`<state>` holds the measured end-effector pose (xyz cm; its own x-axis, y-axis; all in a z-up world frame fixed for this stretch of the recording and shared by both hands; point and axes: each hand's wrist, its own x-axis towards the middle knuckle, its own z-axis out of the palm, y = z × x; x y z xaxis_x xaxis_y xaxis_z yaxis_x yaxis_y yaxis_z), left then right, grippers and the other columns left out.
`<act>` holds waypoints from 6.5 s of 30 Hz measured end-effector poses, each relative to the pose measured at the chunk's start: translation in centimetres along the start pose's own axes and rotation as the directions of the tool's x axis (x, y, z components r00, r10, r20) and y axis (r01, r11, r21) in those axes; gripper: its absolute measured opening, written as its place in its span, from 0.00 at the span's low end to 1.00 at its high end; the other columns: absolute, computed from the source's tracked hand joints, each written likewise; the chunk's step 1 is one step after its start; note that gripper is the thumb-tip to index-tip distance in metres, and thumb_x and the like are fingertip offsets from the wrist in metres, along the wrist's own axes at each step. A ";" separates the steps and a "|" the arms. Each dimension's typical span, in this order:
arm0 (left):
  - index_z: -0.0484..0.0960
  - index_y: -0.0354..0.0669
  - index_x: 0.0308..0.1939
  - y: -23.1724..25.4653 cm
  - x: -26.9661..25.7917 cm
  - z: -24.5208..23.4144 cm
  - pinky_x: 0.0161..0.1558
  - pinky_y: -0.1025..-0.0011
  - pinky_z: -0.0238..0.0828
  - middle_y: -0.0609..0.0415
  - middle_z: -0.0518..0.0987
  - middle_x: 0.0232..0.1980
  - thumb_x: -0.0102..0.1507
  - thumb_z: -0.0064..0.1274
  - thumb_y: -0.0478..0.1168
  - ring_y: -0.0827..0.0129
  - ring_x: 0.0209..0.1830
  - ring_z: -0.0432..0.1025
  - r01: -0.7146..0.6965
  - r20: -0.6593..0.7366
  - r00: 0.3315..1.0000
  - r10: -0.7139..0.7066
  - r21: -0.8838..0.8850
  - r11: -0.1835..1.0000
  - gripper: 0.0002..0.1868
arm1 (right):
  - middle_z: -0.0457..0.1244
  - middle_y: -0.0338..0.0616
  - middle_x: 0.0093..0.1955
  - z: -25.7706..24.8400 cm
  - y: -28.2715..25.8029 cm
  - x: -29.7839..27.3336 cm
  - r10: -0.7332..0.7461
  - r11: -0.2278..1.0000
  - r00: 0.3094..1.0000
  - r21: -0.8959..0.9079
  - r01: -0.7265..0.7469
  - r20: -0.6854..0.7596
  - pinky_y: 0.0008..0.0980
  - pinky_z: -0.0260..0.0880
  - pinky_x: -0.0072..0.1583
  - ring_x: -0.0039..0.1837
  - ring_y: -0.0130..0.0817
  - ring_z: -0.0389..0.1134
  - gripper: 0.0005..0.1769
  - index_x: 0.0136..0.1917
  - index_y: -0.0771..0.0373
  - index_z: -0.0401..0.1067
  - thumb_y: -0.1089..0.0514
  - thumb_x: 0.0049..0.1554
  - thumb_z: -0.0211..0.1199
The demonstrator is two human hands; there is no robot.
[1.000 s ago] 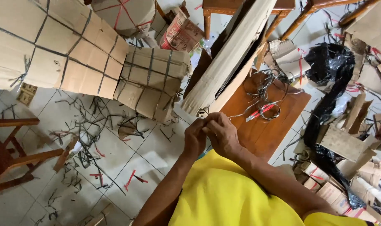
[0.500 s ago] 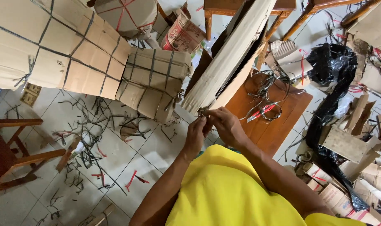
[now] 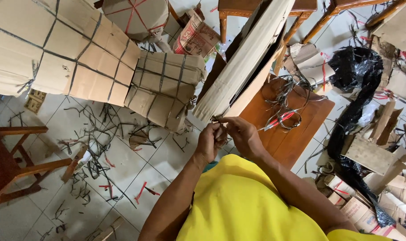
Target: Wrapping a wooden chair backrest with cardboard and securing it with plastic straps for transport.
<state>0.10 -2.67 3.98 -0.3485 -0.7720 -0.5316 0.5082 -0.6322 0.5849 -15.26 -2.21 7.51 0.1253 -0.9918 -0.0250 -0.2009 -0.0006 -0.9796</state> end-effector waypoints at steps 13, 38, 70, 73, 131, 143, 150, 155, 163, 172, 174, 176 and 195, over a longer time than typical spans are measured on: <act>0.60 0.55 0.21 -0.8 2.6 -3.3 0.23 0.78 0.40 0.66 0.50 0.21 0.65 0.42 0.43 0.78 0.20 0.45 0.028 0.082 0.996 -0.034 0.075 0.997 0.17 | 0.68 0.52 0.40 -0.1 -0.6 0.4 0.000 1.000 1.000 0.026 0.000 -0.026 0.40 0.75 0.47 0.41 0.40 0.72 0.14 0.58 0.64 0.78 0.68 0.62 0.56; 0.60 0.53 0.22 -1.3 -1.1 0.7 0.24 0.76 0.42 0.66 0.48 0.24 0.69 0.37 0.46 0.79 0.21 0.44 -0.086 -0.103 0.992 0.075 -0.101 0.991 0.19 | 0.71 0.49 0.47 0.3 -1.5 0.2 -0.026 0.980 0.999 -0.197 0.022 -0.018 0.41 0.76 0.49 0.49 0.48 0.75 0.14 0.59 0.59 0.78 0.64 0.62 0.58; 0.63 0.56 0.20 1.2 0.7 -2.3 0.24 0.73 0.43 0.64 0.49 0.19 0.69 0.34 0.39 0.77 0.18 0.41 -0.169 0.092 0.985 0.143 0.436 0.884 0.20 | 0.65 0.43 0.30 -1.7 -3.2 3.3 -0.107 0.681 0.902 -0.630 0.373 0.419 0.32 0.70 0.34 0.31 0.40 0.70 0.05 0.50 0.62 0.74 0.62 0.62 0.57; 0.64 0.56 0.22 0.7 0.2 -2.2 0.24 0.73 0.42 0.65 0.49 0.20 0.68 0.34 0.40 0.78 0.19 0.41 -0.129 0.058 0.992 0.116 0.332 0.934 0.18 | 0.65 0.42 0.30 -1.5 -1.7 3.0 -0.263 0.701 0.896 -0.568 0.432 0.357 0.30 0.67 0.31 0.30 0.39 0.69 0.04 0.48 0.62 0.75 0.61 0.61 0.60; 0.82 0.33 0.49 -4.0 0.6 -8.6 0.36 0.65 0.65 0.51 0.78 0.36 0.65 0.59 0.30 0.68 0.31 0.69 -0.247 -0.310 0.877 0.368 0.366 0.897 0.09 | 0.65 0.58 0.61 -4.0 0.1 2.9 -0.275 0.885 0.954 0.417 0.206 0.114 0.46 0.67 0.65 0.63 0.53 0.69 0.07 0.47 0.63 0.73 0.62 0.64 0.55; 0.80 0.35 0.51 -0.3 0.5 3.2 0.51 0.66 0.65 0.44 0.82 0.45 0.70 0.52 0.44 0.62 0.46 0.73 -0.124 -0.221 0.964 0.148 0.119 0.985 0.14 | 0.74 0.35 0.49 -7.7 16.9 -4.1 0.215 0.960 0.894 0.085 -0.268 0.394 0.32 0.75 0.51 0.47 0.30 0.74 0.15 0.51 0.59 0.79 0.71 0.54 0.59; 0.76 0.42 0.43 -0.1 -0.6 6.0 0.25 0.78 0.51 0.63 0.63 0.25 0.75 0.42 0.45 0.81 0.20 0.51 -0.116 -0.376 0.907 0.187 0.204 0.972 0.13 | 0.65 0.56 0.46 -15.5 44.1 -5.4 0.591 0.250 0.796 -0.910 -0.330 -0.127 0.37 0.69 0.26 0.34 0.41 0.69 0.17 0.56 0.69 0.70 0.56 0.60 0.50; 0.76 0.37 0.47 -0.9 -0.8 5.0 0.21 0.79 0.47 0.62 0.60 0.22 0.74 0.43 0.43 0.80 0.18 0.50 -0.096 -0.446 0.871 0.206 0.257 0.962 0.13 | 0.61 0.41 0.66 -20.9 42.8 -1.7 0.394 0.554 0.878 -0.692 -0.463 -0.272 0.46 0.72 0.57 0.63 0.48 0.63 0.25 0.62 0.53 0.70 0.67 0.51 0.61; 0.70 0.36 0.44 -1.0 0.9 8.3 0.24 0.73 0.47 0.60 0.58 0.22 0.77 0.34 0.42 0.77 0.20 0.48 0.023 -0.574 0.799 0.179 0.328 0.944 0.14 | 0.61 0.44 0.61 -21.8 44.8 3.2 0.423 0.415 0.906 -0.884 -0.216 -0.023 0.45 0.75 0.56 0.63 0.46 0.64 0.20 0.57 0.56 0.74 0.57 0.50 0.69; 0.73 0.38 0.44 -1.1 1.5 8.5 0.23 0.74 0.48 0.60 0.62 0.22 0.75 0.40 0.48 0.78 0.18 0.50 0.043 -0.607 0.769 0.202 0.364 0.930 0.16 | 0.64 0.42 0.55 -21.2 47.9 1.9 0.122 0.174 0.989 -0.983 0.062 0.083 0.39 0.70 0.53 0.57 0.41 0.65 0.16 0.53 0.52 0.71 0.49 0.52 0.64; 0.73 0.38 0.44 -1.1 1.8 8.9 0.21 0.75 0.47 0.60 0.62 0.22 0.75 0.40 0.48 0.79 0.18 0.49 0.031 -0.599 0.775 0.201 0.354 0.935 0.16 | 0.64 0.43 0.56 -21.4 48.0 1.9 0.168 0.213 0.980 -0.975 0.068 0.105 0.40 0.72 0.52 0.57 0.42 0.65 0.15 0.53 0.51 0.70 0.48 0.53 0.63; 0.72 0.38 0.44 -0.8 2.1 10.0 0.22 0.74 0.47 0.61 0.59 0.22 0.77 0.36 0.47 0.79 0.19 0.49 0.063 -0.635 0.747 0.194 0.359 0.931 0.17 | 0.67 0.42 0.57 -21.6 47.8 1.5 0.376 0.184 0.915 -0.979 0.082 0.148 0.48 0.73 0.57 0.59 0.43 0.65 0.14 0.59 0.52 0.70 0.51 0.59 0.58; 0.77 0.37 0.54 -1.7 2.6 5.7 0.55 0.63 0.68 0.51 0.78 0.56 0.73 0.44 0.46 0.60 0.56 0.70 -0.211 -0.242 0.960 0.138 -0.303 0.929 0.15 | 0.65 0.60 0.30 -26.3 37.7 -28.4 0.835 0.241 0.316 0.218 -0.946 0.450 0.42 0.54 0.31 0.30 0.48 0.64 0.12 0.29 0.67 0.63 0.69 0.54 0.58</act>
<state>-6.11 -4.02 5.08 -0.0734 -0.8127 -0.5780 0.7844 -0.4049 0.4698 -51.90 22.56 -23.46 0.3089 -0.2564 -0.9159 0.0445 0.9658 -0.2554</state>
